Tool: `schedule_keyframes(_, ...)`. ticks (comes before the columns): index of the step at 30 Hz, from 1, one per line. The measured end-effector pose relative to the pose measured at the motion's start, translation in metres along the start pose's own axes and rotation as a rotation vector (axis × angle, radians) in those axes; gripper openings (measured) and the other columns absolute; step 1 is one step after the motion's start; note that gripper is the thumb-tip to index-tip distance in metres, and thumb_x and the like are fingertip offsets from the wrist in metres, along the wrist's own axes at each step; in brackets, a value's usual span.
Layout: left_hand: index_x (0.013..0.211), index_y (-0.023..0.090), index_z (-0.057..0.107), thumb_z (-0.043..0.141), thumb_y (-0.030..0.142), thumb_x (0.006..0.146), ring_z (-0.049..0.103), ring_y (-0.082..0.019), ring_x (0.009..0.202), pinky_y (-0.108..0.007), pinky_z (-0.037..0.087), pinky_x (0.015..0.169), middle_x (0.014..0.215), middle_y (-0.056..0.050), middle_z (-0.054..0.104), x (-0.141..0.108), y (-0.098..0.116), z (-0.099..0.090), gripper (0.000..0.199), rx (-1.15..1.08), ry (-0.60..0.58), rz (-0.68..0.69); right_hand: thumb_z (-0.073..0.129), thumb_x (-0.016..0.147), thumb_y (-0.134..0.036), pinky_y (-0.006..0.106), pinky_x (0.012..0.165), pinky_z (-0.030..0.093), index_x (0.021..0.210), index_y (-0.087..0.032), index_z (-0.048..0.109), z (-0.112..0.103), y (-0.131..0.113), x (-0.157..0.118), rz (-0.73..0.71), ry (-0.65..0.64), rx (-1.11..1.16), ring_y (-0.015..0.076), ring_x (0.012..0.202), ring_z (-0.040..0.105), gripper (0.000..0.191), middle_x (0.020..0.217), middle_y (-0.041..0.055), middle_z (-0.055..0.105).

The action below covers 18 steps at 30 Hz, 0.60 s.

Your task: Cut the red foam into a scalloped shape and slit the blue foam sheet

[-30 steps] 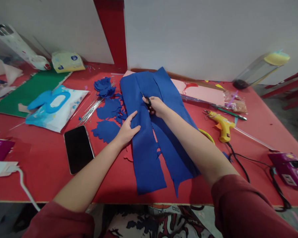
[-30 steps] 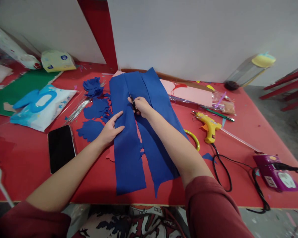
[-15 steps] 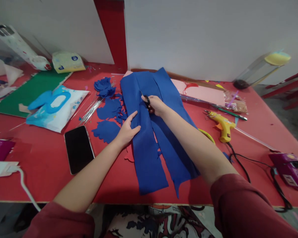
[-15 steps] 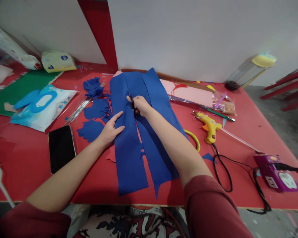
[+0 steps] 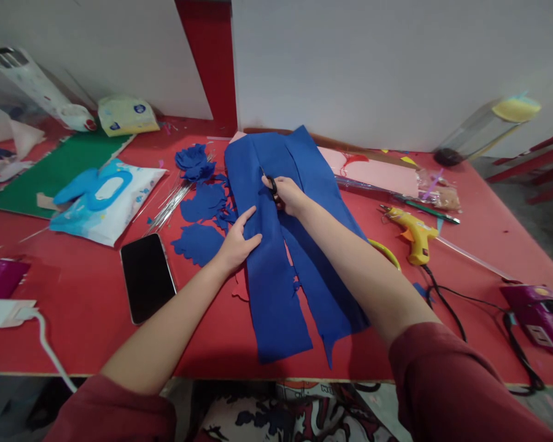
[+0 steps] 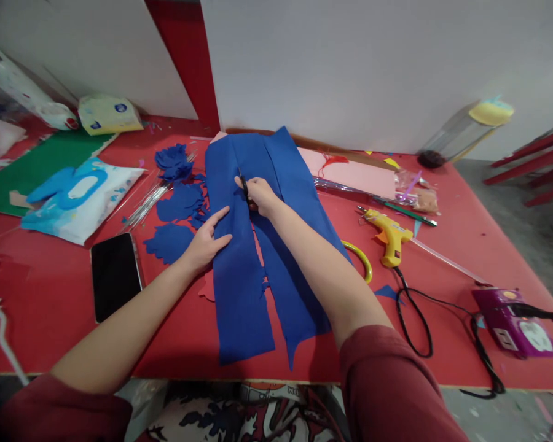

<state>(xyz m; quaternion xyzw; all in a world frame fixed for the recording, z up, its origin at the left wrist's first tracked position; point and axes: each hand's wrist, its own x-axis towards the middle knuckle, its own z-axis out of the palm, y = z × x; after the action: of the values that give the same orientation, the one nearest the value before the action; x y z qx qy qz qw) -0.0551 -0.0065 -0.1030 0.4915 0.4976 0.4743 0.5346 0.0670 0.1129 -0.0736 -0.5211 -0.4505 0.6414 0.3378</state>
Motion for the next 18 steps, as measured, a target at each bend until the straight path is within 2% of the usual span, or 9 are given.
schedule_keyframes(7,0.133,0.013,0.036,0.062,0.022,0.068,0.041,-0.028,0.128,-0.047,0.033,0.108,0.142,-0.014,0.039,-0.0004,-0.0005,-0.0008,0.071,0.013,-0.006,0.001,0.063,0.079,-0.036,0.017,0.032,0.017,0.064,-0.021,0.034,0.0022,-0.0015,0.0025,0.004,0.019,-0.006,0.0036,0.032,0.025,0.036,0.041,-0.0097,0.031)
schedule_keyframes(11,0.134,0.01,0.035,0.062,0.023,0.068,0.042,-0.028,0.127,-0.047,0.033,0.108,0.142,-0.016,0.038,0.0001,-0.0003,-0.0006,0.073,0.013,-0.005,0.008,0.065,0.078,-0.035,0.017,0.032,0.016,0.064,-0.021,0.034,0.003,-0.0011,0.0029,0.002,0.03,-0.011,0.0036,0.032,0.026,0.037,0.041,-0.0097,0.031)
schedule_keyframes(14,0.134,0.008,0.034,0.062,0.023,0.067,0.041,-0.028,0.127,-0.047,0.032,0.108,0.142,-0.017,0.038,0.0006,-0.0007,-0.0008,0.074,0.028,-0.003,0.019,0.066,0.077,-0.037,0.017,0.032,0.018,0.065,-0.021,0.034,0.003,0.0,0.0045,0.005,0.025,-0.007,0.0037,0.033,0.026,0.037,0.042,-0.0097,0.031)
schedule_keyframes(18,0.134,0.011,0.036,0.062,0.023,0.068,0.04,-0.027,0.129,-0.046,0.031,0.109,0.142,-0.014,0.039,0.0005,-0.0014,-0.0014,0.072,0.036,-0.008,0.019,0.064,0.076,-0.042,0.018,0.033,0.02,0.065,-0.021,0.036,0.0023,0.0007,0.0078,0.015,0.002,0.009,0.0041,0.033,0.023,0.037,0.042,-0.0097,0.029)
